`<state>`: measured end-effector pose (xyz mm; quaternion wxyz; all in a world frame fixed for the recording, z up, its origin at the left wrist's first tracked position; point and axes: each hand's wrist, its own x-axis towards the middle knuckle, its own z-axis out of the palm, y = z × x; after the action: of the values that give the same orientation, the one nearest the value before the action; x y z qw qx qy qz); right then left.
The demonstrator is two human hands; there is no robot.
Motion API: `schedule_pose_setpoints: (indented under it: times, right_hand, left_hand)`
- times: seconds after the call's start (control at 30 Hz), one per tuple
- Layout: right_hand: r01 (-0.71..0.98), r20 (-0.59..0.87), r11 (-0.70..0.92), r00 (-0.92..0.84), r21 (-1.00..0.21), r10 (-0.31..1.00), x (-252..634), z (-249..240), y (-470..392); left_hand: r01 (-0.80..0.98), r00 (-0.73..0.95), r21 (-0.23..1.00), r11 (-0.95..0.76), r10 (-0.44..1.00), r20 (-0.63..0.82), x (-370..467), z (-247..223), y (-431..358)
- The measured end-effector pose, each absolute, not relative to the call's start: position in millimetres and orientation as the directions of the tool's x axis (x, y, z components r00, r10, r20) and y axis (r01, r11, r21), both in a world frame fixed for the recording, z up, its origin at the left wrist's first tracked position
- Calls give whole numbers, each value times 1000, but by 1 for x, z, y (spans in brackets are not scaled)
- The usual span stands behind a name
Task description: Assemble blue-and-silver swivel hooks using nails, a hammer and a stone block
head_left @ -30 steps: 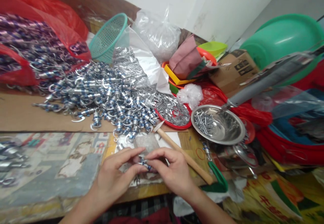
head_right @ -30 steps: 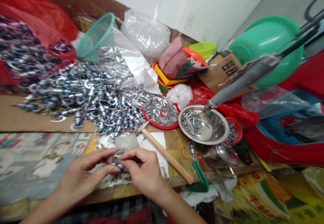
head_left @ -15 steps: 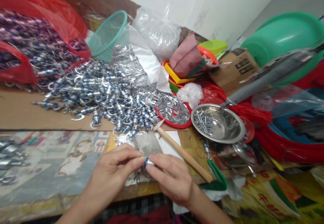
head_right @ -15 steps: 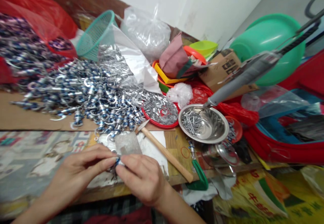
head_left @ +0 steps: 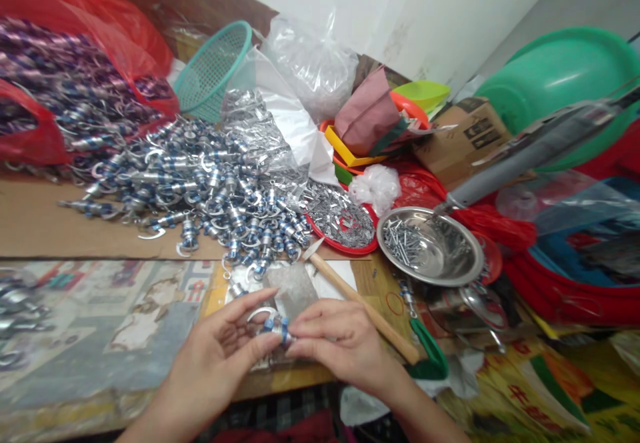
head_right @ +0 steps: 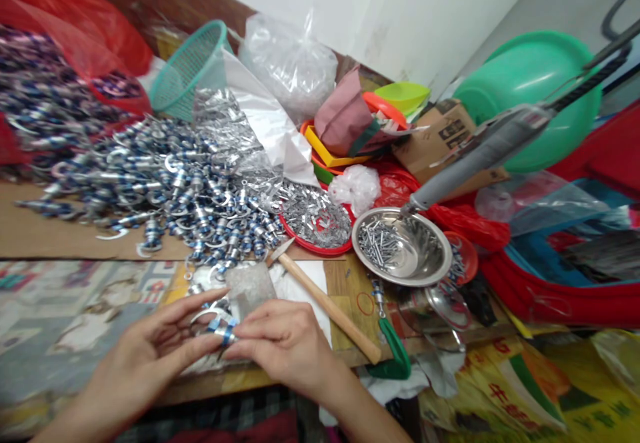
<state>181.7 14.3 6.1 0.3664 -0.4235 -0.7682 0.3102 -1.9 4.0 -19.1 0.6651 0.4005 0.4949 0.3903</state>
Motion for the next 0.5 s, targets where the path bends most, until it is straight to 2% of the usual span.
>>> schedule_pose_setpoints:
  times: [0.07,0.1,0.13,0.17,0.23,0.33,0.5]
  right_hand:
    - [663,250,402,-316,-631,915,197,8,43]
    - [830,250,308,-211,-464,945,206,8,61]
    - [956,213,168,-117,-239,970,216,6,81]
    - [981,194,102,-69,-164,979,225,3,101]
    - [997,135,40,-30,-71,990,238,-5,135]
    - [1000,45,24,-24,5,999,245,-18,165]
    - [999,16,46,-46,16,999,248,-21,175]
  left_hand:
    - [-128,270,908,399,895,-355,-4,-19,8]
    - [-129,296,903,409,885,-359,-5,-17,10]
    - [-124,317,902,414,878,-360,-6,-16,13]
    - [-114,334,902,417,871,-361,-6,-15,15]
    - [-91,372,901,425,853,-365,-7,-15,18]
    - [-102,445,888,448,819,-362,-7,-17,22]
    - [-190,526,828,527,767,-367,-9,-22,29]
